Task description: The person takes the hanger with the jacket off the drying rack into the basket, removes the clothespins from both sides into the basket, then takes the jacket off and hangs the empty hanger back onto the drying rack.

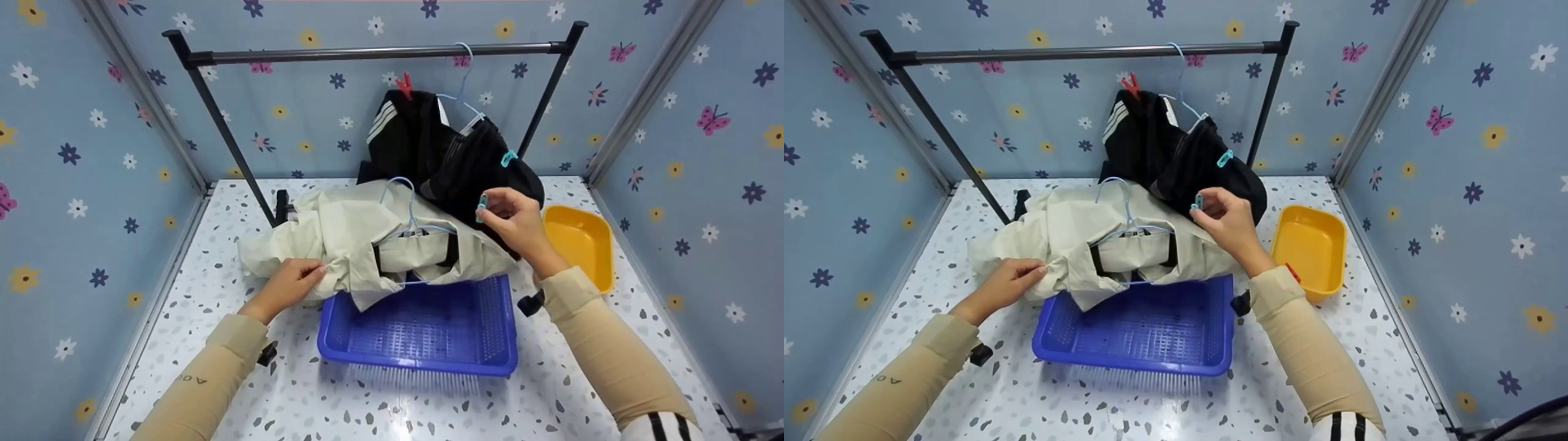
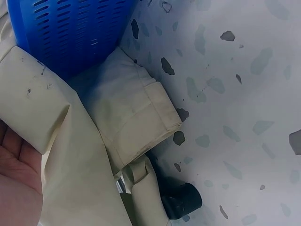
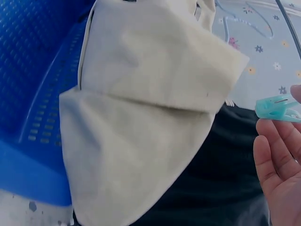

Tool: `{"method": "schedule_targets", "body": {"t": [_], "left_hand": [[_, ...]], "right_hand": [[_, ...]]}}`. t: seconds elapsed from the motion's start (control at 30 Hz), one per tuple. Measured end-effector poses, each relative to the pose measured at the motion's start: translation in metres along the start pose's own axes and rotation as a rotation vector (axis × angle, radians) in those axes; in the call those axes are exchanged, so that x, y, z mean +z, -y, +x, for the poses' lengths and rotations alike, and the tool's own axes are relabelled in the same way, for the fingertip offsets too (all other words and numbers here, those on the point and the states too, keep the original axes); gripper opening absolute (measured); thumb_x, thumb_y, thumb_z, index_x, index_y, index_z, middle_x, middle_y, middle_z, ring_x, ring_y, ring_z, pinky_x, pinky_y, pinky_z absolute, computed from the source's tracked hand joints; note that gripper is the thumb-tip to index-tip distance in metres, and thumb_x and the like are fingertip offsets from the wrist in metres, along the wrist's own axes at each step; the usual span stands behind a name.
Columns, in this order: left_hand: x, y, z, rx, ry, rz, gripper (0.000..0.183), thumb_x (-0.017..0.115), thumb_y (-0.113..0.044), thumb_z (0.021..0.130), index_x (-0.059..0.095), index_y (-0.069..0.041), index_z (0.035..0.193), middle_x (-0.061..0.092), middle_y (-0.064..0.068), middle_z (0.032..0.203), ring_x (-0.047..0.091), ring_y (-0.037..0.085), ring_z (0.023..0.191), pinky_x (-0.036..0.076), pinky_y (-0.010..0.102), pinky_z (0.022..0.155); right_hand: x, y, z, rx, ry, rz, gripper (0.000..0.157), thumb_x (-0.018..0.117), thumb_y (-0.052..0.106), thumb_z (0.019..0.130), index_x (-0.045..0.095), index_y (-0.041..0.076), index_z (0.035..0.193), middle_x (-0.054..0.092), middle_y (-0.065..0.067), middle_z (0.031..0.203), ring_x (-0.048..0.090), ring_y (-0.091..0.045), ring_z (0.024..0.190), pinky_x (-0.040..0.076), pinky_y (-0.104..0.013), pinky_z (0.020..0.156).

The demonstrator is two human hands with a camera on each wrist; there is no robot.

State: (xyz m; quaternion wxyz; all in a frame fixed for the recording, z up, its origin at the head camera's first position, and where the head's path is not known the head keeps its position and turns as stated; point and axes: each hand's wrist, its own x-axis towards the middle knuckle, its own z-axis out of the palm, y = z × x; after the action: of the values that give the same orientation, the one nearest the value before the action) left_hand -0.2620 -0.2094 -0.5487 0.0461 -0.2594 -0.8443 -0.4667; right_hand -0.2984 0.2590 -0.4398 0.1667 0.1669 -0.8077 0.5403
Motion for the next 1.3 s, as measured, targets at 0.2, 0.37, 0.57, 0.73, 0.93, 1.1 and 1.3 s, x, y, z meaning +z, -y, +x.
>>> {"method": "schedule_targets", "body": {"t": [0.2, 0.37, 0.57, 0.73, 0.93, 1.1, 1.3], "left_hand": [[-0.002, -0.010, 0.000, -0.047, 0.022, 0.029, 0.035, 0.064, -0.016, 0.109, 0.058, -0.013, 0.075, 0.042, -0.013, 0.067, 0.040, 0.003, 0.062, 0.034, 0.024, 0.061], [-0.003, -0.017, 0.000, -0.109, 0.045, 0.042, 0.035, 0.064, -0.013, 0.111, 0.060, -0.010, 0.076, 0.040, -0.012, 0.068, 0.039, 0.000, 0.063, 0.033, 0.023, 0.064], [-0.002, -0.010, 0.001, -0.064, 0.029, 0.025, 0.034, 0.064, -0.014, 0.110, 0.060, -0.011, 0.077, 0.041, -0.012, 0.067, 0.039, 0.002, 0.062, 0.032, 0.023, 0.063], [0.001, 0.004, 0.001, 0.042, -0.009, -0.001, 0.033, 0.065, -0.018, 0.110, 0.060, -0.014, 0.077, 0.041, -0.012, 0.066, 0.039, 0.004, 0.060, 0.030, 0.025, 0.059], [0.001, 0.007, 0.000, 0.035, -0.002, -0.001, 0.033, 0.065, -0.018, 0.110, 0.062, -0.015, 0.077, 0.043, -0.010, 0.065, 0.041, 0.006, 0.059, 0.033, 0.025, 0.057], [0.003, 0.016, 0.001, 0.027, -0.003, 0.011, 0.032, 0.066, -0.018, 0.110, 0.065, -0.016, 0.079, 0.043, -0.011, 0.065, 0.042, 0.006, 0.059, 0.033, 0.026, 0.057], [0.001, 0.004, 0.000, 0.006, -0.001, 0.020, 0.035, 0.065, -0.014, 0.109, 0.057, -0.014, 0.075, 0.039, -0.013, 0.065, 0.038, 0.004, 0.059, 0.030, 0.025, 0.058]], "right_hand": [[-0.011, -0.008, -0.002, 0.028, -0.049, -0.020, 0.024, 0.082, -0.005, 0.096, 0.076, -0.010, 0.119, 0.081, -0.018, 0.101, 0.069, 0.004, 0.081, 0.058, -0.011, 0.077], [-0.021, -0.011, -0.004, 0.050, -0.089, -0.042, 0.026, 0.083, -0.005, 0.096, 0.075, -0.010, 0.120, 0.080, -0.020, 0.103, 0.069, 0.005, 0.083, 0.058, -0.009, 0.078], [-0.037, -0.013, -0.007, 0.107, -0.114, -0.087, 0.026, 0.082, 0.002, 0.100, 0.076, -0.005, 0.125, 0.081, -0.005, 0.104, 0.068, 0.002, 0.085, 0.058, -0.009, 0.082], [-0.052, -0.016, -0.007, 0.114, -0.168, -0.096, 0.026, 0.083, 0.004, 0.100, 0.077, -0.005, 0.123, 0.079, 0.006, 0.100, 0.068, 0.002, 0.085, 0.058, -0.008, 0.082], [-0.069, -0.022, -0.008, 0.147, -0.205, -0.140, 0.030, 0.082, 0.011, 0.102, 0.076, -0.006, 0.126, 0.070, 0.022, 0.096, 0.067, 0.002, 0.087, 0.057, -0.007, 0.085], [-0.080, -0.025, -0.010, 0.179, -0.237, -0.183, 0.032, 0.082, 0.016, 0.104, 0.075, -0.004, 0.129, 0.067, 0.023, 0.098, 0.066, 0.000, 0.091, 0.056, -0.005, 0.088], [-0.092, -0.033, -0.010, 0.158, -0.296, -0.199, 0.030, 0.084, 0.010, 0.102, 0.076, -0.004, 0.126, 0.066, 0.028, 0.092, 0.065, 0.004, 0.088, 0.054, -0.004, 0.087]]}}
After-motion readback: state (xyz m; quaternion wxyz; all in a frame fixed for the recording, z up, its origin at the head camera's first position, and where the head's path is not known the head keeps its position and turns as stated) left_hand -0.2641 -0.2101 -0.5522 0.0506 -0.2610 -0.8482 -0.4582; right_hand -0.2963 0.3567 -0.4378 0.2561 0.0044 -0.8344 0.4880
